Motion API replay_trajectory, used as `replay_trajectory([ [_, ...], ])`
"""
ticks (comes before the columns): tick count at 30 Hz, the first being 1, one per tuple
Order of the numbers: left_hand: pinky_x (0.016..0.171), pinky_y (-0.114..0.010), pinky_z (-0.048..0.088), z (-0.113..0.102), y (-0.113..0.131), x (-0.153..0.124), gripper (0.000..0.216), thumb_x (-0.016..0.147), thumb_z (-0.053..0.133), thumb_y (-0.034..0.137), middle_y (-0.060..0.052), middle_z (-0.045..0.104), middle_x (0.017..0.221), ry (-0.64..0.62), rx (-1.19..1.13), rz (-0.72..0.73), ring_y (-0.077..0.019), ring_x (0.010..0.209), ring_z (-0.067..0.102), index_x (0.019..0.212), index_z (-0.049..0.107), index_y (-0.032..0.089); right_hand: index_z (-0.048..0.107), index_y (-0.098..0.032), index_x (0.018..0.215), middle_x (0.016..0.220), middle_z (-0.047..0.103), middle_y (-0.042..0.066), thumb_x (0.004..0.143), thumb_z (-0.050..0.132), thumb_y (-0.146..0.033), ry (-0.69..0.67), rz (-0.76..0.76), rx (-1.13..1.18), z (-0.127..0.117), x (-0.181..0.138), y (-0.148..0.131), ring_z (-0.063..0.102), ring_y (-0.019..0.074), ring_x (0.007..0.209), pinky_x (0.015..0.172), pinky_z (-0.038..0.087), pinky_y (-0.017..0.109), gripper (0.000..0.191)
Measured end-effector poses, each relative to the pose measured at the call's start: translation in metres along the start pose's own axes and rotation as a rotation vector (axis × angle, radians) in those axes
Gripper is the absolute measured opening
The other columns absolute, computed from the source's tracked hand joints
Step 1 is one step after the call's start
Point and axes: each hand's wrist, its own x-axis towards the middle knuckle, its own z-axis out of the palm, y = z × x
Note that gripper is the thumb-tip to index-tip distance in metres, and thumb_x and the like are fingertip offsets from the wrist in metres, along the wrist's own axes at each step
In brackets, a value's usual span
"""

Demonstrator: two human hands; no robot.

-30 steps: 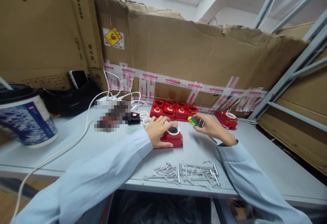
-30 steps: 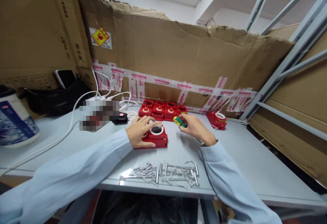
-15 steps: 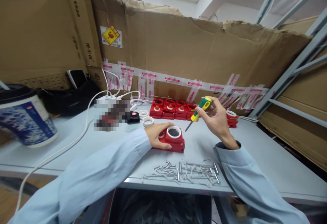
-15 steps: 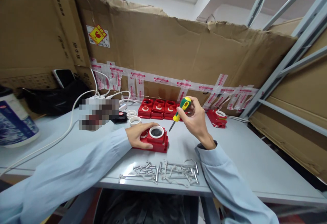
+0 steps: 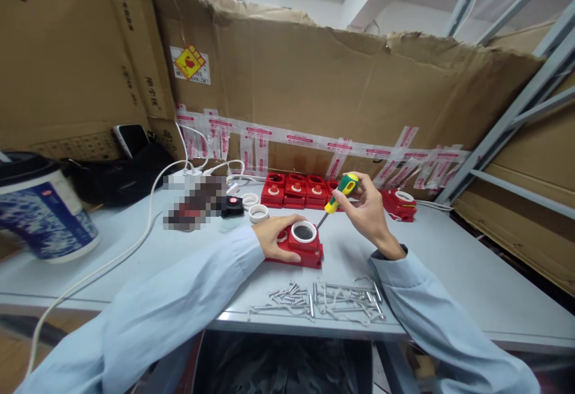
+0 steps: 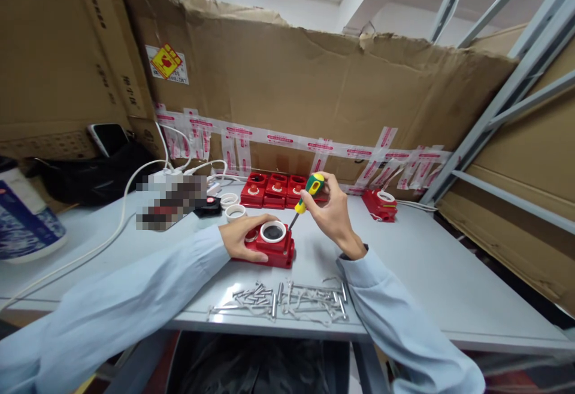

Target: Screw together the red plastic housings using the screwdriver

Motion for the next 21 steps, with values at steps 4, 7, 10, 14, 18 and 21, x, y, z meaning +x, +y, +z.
replay_trajectory([
  [4,0.087,-0.032,0.045,0.000,0.000,0.000,0.073,0.060,0.072,0.049,-0.006,0.062,0.112,0.003,0.007,-0.018,-0.0239,0.098,0.061,0.121,0.046,0.020,0.044,-0.021,0.110,0.088,0.057,0.002,0.077,0.058,-0.042,-0.013,-0.004,-0.047,0.000,-0.001,-0.005,0.061,0.0160,0.077,0.067,0.053,0.028,0.041],
  [7,0.087,-0.031,0.045,-0.001,0.003,0.000,0.071,0.061,0.072,0.047,-0.006,0.062,0.111,-0.005,-0.009,-0.003,-0.0232,0.098,0.061,0.121,0.046,0.020,0.043,-0.022,0.111,0.084,0.058,0.001,0.079,0.056,-0.042,-0.047,-0.032,-0.131,0.000,0.000,-0.012,0.061,0.0151,0.071,0.065,0.051,0.028,0.040],
  [10,0.087,-0.031,0.045,-0.003,0.005,0.000,0.069,0.061,0.073,0.046,-0.005,0.063,0.111,-0.006,-0.015,-0.011,-0.0231,0.099,0.061,0.120,0.047,0.021,0.045,-0.022,0.106,0.079,0.061,0.002,0.079,0.054,-0.045,-0.068,-0.087,-0.311,0.002,0.004,-0.023,0.060,0.0164,0.068,0.062,0.048,0.027,0.037],
  [14,0.085,-0.031,0.046,-0.004,0.007,0.000,0.069,0.060,0.073,0.045,-0.005,0.063,0.111,-0.007,-0.031,-0.026,-0.0231,0.098,0.061,0.119,0.047,0.020,0.047,-0.020,0.101,0.075,0.064,0.004,0.080,0.052,-0.044,-0.112,-0.120,-0.610,0.005,0.013,-0.037,0.059,0.0183,0.062,0.056,0.042,0.027,0.033],
  [18,0.085,-0.030,0.046,-0.003,0.005,0.000,0.068,0.060,0.073,0.045,-0.004,0.063,0.107,-0.012,-0.042,-0.015,-0.0225,0.095,0.061,0.119,0.048,0.021,0.048,-0.019,0.100,0.069,0.064,0.006,0.082,0.050,-0.048,-0.214,-0.083,-0.893,0.007,0.025,-0.048,0.061,0.0233,0.063,0.055,0.040,0.030,0.035],
  [21,0.087,-0.031,0.045,-0.003,0.004,0.000,0.069,0.060,0.073,0.045,-0.005,0.063,0.109,-0.014,-0.053,-0.014,-0.0228,0.095,0.061,0.119,0.047,0.020,0.055,-0.015,0.089,0.071,0.064,0.014,0.084,0.040,-0.059,-0.272,-0.053,-1.088,0.008,0.037,-0.057,0.063,0.0289,0.068,0.057,0.041,0.034,0.047],
])
